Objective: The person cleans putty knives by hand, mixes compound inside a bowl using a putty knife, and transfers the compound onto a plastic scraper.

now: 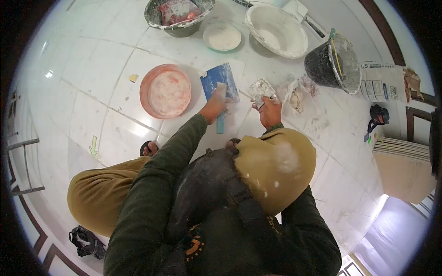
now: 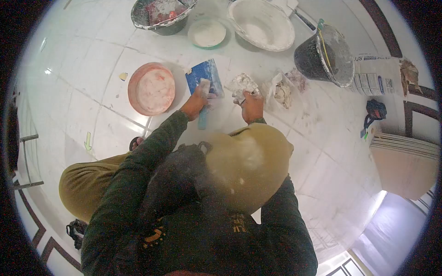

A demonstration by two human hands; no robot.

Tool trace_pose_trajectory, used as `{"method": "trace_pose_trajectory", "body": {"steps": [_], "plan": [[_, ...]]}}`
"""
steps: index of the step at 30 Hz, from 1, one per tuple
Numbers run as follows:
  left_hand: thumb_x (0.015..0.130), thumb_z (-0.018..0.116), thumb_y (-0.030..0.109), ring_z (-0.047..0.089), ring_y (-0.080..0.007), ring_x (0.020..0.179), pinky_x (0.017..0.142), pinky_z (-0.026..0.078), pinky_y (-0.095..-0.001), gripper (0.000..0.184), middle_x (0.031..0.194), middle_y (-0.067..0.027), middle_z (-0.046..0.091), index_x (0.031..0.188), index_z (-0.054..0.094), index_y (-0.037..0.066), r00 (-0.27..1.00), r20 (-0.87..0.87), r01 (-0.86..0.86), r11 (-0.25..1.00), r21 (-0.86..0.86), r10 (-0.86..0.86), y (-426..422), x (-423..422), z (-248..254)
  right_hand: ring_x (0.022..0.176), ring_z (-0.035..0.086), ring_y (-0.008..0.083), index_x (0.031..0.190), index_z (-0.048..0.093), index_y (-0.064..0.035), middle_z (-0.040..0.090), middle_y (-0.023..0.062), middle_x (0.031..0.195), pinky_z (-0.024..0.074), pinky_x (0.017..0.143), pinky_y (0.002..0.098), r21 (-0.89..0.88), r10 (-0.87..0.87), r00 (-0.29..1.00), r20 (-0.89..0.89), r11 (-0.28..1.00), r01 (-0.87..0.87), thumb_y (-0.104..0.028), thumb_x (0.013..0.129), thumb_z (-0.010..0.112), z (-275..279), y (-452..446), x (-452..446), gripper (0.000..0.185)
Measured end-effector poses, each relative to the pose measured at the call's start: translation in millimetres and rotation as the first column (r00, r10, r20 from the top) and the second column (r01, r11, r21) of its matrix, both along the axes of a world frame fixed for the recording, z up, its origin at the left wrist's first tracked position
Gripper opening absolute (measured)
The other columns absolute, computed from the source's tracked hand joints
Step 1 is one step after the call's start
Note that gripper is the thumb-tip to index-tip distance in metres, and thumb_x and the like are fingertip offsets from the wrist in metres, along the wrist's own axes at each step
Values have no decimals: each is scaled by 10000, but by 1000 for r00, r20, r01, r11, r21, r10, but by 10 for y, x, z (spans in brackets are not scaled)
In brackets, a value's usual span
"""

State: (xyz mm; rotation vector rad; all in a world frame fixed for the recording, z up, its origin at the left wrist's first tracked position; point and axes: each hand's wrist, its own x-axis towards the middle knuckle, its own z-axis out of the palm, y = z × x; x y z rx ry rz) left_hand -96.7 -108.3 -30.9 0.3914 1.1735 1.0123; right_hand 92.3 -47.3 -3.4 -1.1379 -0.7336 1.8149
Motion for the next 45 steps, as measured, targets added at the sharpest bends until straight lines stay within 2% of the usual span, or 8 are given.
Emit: {"method": "trace_pose_trajectory", "body": {"steps": [9,18,25,27,33,36,42,45], "plan": [[753,502,-109,550,-239,978,715,508,-324,955,1219,-211,492,1398,-135,194,995,-92,40,992,119,-29,-103,32,-238,714,583,176,1036,502,-2,600,96,897,455,537,300,-28,79,989,124,997,-77,-25,782,597,-150,-45,-9,272],[796,558,14,581,-186,783,688,524,-315,404,1003,-89,571,1182,449,66,991,118,76,992,-98,-64,-167,-62,-549,851,627,242,1099,522,24,613,129,978,533,671,363,53,99,991,90,993,-104,-12,788,591,-298,0,39,320],[841,549,108,586,-176,812,728,509,-326,366,988,-66,576,1195,477,47,989,44,146,961,-234,-140,-332,-93,-424,689,547,98,979,563,16,598,38,825,461,594,273,316,-64,843,534,940,-129,-38,809,584,-323,-55,-131,180],[841,559,121,588,-187,836,754,499,-332,424,1014,-76,576,1248,458,51,992,25,124,981,-147,-122,-331,-66,-483,787,601,227,1023,568,26,623,135,882,470,714,305,382,-38,731,681,870,-311,-37,764,595,-386,-72,-110,268],[795,634,152,590,-264,885,779,481,-349,563,1018,-175,589,1283,404,-11,564,-826,199,973,116,-17,-260,69,-596,873,540,333,1078,539,-6,562,182,987,452,782,367,531,-158,552,819,574,-623,25,672,555,-479,-33,-194,407],[771,663,174,601,-282,850,754,486,-363,587,967,-196,606,1271,415,-7,342,-930,154,968,197,135,-305,177,-676,972,487,319,1096,520,-32,521,153,1053,456,763,389,462,-236,405,884,299,-835,7,688,547,-256,-17,-332,411],[781,622,185,591,-214,724,661,491,-341,455,844,-112,621,1166,498,-24,829,-493,171,958,-229,-266,-312,92,-605,998,442,335,1089,523,-19,474,142,1098,456,795,397,161,-73,146,987,308,-938,-23,708,518,-462,-243,-502,381],[807,577,186,579,-178,727,654,486,-323,341,869,-99,610,1070,563,-31,856,-406,260,945,-199,-321,-285,89,-593,995,448,330,1096,518,-14,469,139,1093,469,770,398,95,-32,89,995,291,-952,-35,710,519,-449,-230,-517,386]]}}
